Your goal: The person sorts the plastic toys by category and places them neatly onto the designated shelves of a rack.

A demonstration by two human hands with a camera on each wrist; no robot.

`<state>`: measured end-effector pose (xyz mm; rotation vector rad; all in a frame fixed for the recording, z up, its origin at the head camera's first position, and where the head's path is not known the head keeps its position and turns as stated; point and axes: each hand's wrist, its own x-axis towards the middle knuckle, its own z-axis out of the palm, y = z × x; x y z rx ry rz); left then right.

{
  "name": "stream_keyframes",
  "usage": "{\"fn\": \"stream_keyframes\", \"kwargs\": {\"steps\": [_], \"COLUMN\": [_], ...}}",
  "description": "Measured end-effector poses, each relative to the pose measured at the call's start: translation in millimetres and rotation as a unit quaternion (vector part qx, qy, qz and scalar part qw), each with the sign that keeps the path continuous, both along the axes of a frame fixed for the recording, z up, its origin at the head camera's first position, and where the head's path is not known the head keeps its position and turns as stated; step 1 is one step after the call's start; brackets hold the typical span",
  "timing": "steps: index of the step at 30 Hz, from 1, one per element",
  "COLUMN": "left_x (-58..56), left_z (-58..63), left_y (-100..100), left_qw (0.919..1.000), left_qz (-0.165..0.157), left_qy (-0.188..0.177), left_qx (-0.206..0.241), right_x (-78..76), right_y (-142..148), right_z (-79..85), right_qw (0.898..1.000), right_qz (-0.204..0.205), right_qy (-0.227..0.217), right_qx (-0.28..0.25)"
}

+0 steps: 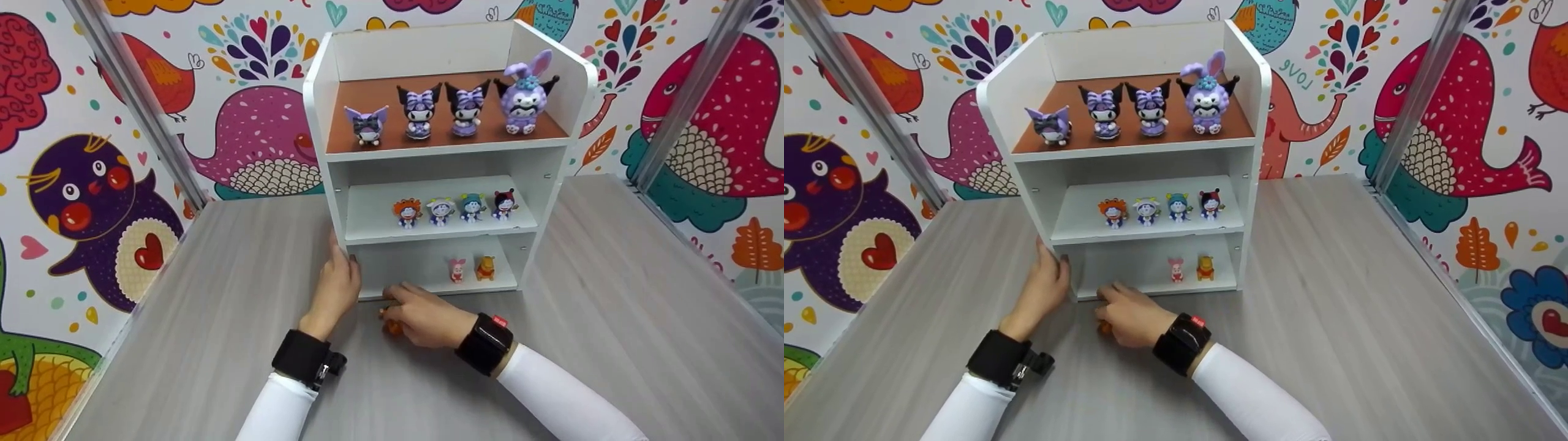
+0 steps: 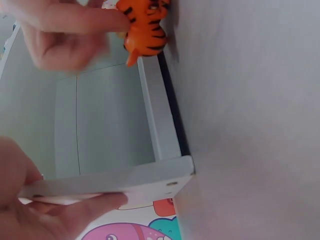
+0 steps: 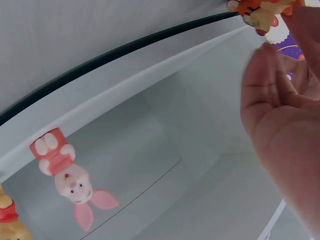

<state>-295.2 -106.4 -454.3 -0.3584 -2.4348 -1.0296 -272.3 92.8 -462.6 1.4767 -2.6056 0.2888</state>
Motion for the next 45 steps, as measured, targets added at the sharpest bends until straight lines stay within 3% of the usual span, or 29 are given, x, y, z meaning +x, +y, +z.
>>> {"fn": "stream_keyframes", "kwargs": {"steps": [14,23,28,33,45], "left_x": [1.2,1.6,1.9,2.2,0.3], "left_z": [-1.0,-2.9,-2.7,-2.2,-2.9], "left_y": [-1,0,1,1,0], "left_qw": [0.9999,0.9994,0.9996,0.9995,0.999], "left_qz": [0.003,-0.001,0.002,0.008,0.003], "left_qy": [0.009,0.033,0.027,0.031,0.044], "left_qx": [-0.003,0.0,0.002,-0.001,-0.002], "right_x": [-1.0,-3.4,-8.5,-12.7,-18.9], "right_y": [2,6,14,22,26], "right_z": [-3.0,3.1,15.4,24.6,26.6], "right_qw": [0.996,0.997,0.998,0.995,0.981], "right_qz": [-0.004,-0.019,-0.05,-0.053,-0.074], "right_qy": [-0.084,-0.063,-0.047,-0.039,-0.041], "right_qx": [0.023,0.034,-0.011,-0.068,-0.175]}}
